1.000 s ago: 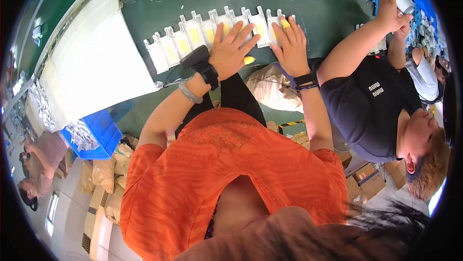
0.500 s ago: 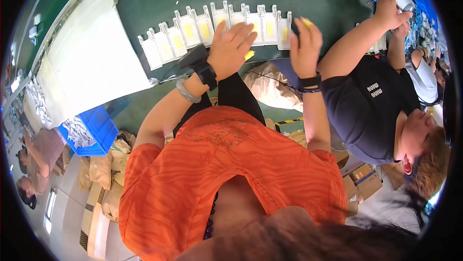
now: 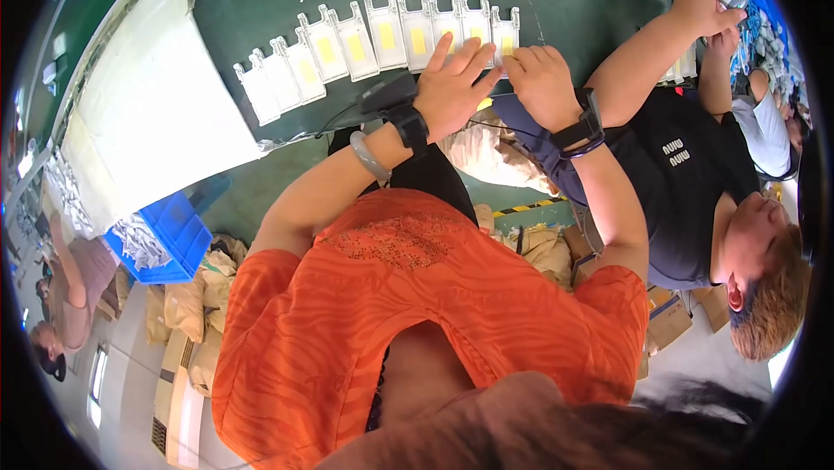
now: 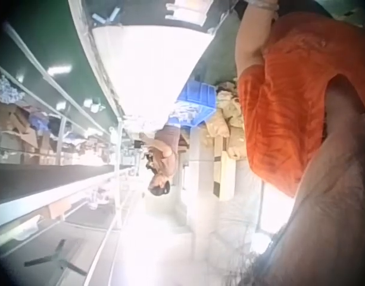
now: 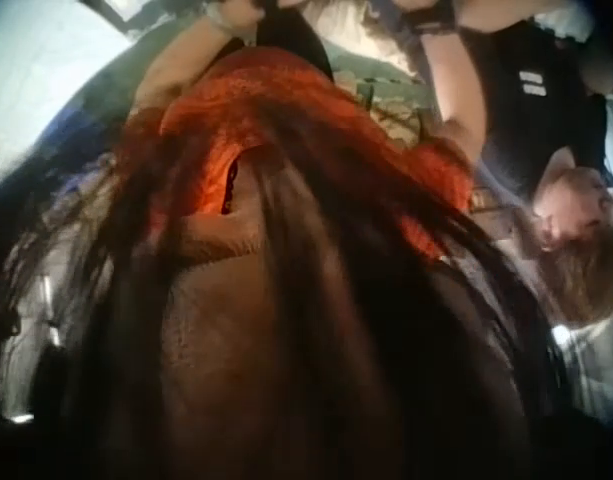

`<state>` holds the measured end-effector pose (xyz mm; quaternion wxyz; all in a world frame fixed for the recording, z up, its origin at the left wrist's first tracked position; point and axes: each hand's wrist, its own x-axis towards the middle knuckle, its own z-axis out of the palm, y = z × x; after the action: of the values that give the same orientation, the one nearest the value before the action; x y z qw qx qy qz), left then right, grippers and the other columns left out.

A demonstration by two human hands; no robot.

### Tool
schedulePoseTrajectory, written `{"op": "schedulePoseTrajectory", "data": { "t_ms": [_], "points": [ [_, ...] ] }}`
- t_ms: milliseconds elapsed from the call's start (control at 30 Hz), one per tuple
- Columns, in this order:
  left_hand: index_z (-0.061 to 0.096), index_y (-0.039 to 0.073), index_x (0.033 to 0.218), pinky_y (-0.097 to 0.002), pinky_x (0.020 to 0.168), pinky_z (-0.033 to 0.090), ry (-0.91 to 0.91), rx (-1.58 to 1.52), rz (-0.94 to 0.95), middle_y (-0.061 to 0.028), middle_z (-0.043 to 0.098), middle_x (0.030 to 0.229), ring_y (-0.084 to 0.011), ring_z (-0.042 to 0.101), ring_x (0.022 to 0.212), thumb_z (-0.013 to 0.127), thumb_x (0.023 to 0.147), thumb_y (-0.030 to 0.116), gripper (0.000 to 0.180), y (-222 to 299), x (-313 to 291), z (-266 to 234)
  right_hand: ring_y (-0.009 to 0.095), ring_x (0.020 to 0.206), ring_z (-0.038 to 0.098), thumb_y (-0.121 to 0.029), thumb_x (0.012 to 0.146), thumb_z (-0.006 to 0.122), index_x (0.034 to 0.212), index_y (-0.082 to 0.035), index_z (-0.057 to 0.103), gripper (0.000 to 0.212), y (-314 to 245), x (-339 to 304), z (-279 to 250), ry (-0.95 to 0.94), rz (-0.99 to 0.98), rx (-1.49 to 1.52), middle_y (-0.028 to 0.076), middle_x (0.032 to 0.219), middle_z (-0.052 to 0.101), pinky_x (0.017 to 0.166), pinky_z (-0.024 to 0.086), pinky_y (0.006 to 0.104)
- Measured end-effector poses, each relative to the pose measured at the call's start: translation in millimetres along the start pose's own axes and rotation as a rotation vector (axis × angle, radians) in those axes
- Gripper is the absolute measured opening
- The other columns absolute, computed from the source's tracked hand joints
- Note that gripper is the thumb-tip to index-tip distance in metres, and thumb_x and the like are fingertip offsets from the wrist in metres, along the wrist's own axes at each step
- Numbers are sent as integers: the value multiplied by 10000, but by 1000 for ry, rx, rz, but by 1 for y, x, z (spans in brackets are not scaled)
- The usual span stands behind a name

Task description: Applying adhesive strips and labels to plastic LED light housings on an assembly line.

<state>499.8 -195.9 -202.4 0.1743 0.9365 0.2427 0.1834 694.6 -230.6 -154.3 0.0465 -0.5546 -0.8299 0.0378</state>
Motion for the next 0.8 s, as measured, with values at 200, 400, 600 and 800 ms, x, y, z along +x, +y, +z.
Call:
{"op": "schedulePoseTrajectory", "data": {
  "t_ms": [200, 400, 600, 800],
  "points": [
    [643, 187, 1096, -564, 1155, 131, 37, 97, -24, -50, 533, 1333, -232, 437, 1296, 607, 760, 179, 337, 7, 4, 6, 242, 729, 574, -94, 743, 636, 784, -68, 559, 90, 20, 9, 6, -116, -95, 69, 70, 759, 529, 665, 442, 383],
    [608, 209, 1195, -561, 1149, 108, -54, 93, -59, -32, 531, 1329, -222, 430, 1302, 681, 727, 218, 474, 6, 0, 0, 182, 681, 646, 11, 737, 715, 916, -15, 682, 184, 38, 18, -19, 289, 492, 641, 90, 825, 662, 615, 507, 278],
    [544, 193, 1319, -544, 1147, 116, -28, 41, -132, -32, 516, 1346, -217, 400, 1328, 755, 669, 239, 685, 6, -17, -7, 246, 694, 585, -79, 703, 719, 822, -100, 636, 146, 8, 35, 9, 284, 55, 306, 23, 775, 608, 648, 449, 356],
    [517, 160, 1350, -539, 1146, 129, -31, 64, -193, -14, 512, 1349, -200, 395, 1329, 753, 685, 250, 712, 8, -16, -5, 249, 680, 581, -81, 715, 722, 836, -103, 630, 153, 10, 35, 8, 205, 93, 409, 24, 768, 606, 637, 453, 366]
  ]
}}
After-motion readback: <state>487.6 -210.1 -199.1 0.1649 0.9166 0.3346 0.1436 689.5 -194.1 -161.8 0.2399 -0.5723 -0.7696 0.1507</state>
